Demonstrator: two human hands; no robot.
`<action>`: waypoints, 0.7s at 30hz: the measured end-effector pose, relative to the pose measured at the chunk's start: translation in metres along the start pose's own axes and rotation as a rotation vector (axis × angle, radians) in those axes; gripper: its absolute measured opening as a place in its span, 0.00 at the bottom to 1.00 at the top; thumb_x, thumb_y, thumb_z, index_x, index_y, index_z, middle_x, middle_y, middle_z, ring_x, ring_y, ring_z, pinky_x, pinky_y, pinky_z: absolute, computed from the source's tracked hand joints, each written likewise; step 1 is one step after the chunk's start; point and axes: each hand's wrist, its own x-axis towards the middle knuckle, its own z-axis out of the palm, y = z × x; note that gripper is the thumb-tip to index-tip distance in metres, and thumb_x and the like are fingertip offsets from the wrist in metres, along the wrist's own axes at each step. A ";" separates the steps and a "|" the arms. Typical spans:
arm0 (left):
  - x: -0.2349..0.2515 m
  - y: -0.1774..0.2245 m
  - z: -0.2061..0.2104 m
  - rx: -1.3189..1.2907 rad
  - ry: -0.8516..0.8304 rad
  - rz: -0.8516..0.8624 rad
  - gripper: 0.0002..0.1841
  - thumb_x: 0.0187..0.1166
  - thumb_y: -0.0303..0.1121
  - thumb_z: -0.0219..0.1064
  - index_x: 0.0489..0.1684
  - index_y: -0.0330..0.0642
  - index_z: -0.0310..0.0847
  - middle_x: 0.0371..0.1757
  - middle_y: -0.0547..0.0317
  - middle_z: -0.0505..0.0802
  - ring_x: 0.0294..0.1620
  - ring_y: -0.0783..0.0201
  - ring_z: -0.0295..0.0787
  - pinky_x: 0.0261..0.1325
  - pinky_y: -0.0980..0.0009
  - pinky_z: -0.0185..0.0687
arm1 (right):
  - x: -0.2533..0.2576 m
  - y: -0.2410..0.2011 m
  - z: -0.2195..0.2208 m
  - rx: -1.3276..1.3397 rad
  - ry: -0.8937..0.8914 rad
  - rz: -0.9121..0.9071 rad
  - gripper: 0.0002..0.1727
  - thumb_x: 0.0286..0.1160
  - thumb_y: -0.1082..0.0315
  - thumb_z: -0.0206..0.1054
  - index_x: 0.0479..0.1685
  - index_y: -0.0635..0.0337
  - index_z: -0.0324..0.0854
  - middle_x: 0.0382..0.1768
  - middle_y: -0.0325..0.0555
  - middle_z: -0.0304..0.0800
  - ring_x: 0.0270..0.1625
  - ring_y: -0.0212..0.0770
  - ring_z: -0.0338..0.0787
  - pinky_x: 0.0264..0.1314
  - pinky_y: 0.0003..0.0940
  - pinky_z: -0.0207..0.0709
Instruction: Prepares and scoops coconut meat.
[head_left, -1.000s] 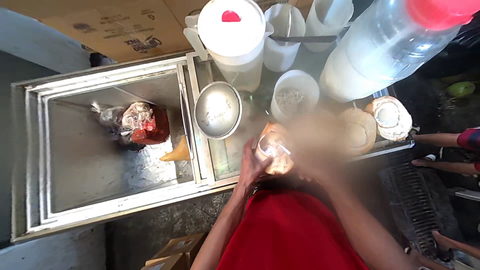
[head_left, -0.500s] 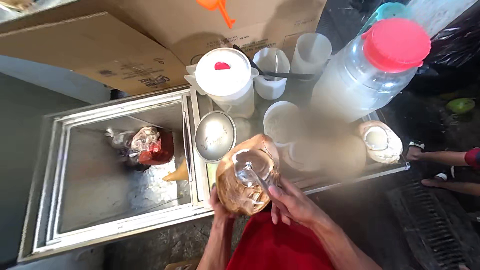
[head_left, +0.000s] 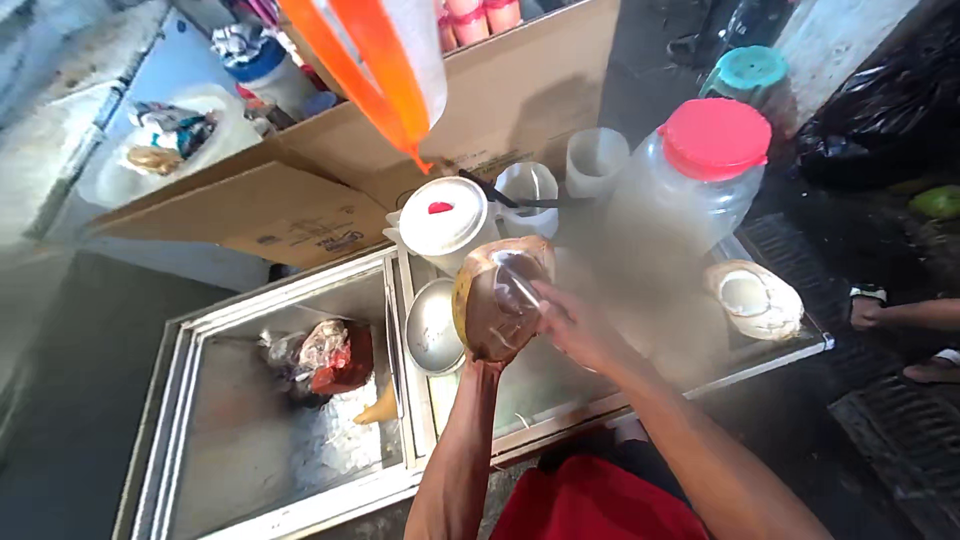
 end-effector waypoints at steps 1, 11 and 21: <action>0.009 0.001 -0.005 0.050 -0.022 -0.002 0.27 0.91 0.52 0.33 0.50 0.43 0.77 0.38 0.52 0.91 0.39 0.59 0.90 0.43 0.59 0.89 | 0.006 -0.001 -0.001 -0.032 0.012 -0.019 0.25 0.95 0.60 0.47 0.85 0.54 0.72 0.45 0.47 0.90 0.35 0.36 0.88 0.42 0.34 0.83; 0.068 0.019 -0.028 -0.049 -0.195 -0.119 0.50 0.70 0.80 0.44 0.63 0.37 0.78 0.52 0.29 0.89 0.47 0.36 0.90 0.45 0.39 0.88 | 0.014 -0.014 -0.044 -0.798 -0.083 -0.026 0.23 0.88 0.66 0.55 0.80 0.39 0.77 0.57 0.55 0.90 0.59 0.60 0.90 0.54 0.62 0.83; 0.045 0.030 -0.013 0.097 -0.076 0.024 0.46 0.79 0.76 0.25 0.47 0.49 0.84 0.39 0.53 0.95 0.41 0.57 0.95 0.41 0.53 0.92 | -0.006 -0.037 -0.033 -0.792 -0.089 0.088 0.22 0.91 0.66 0.50 0.80 0.53 0.74 0.61 0.62 0.87 0.62 0.64 0.88 0.58 0.63 0.81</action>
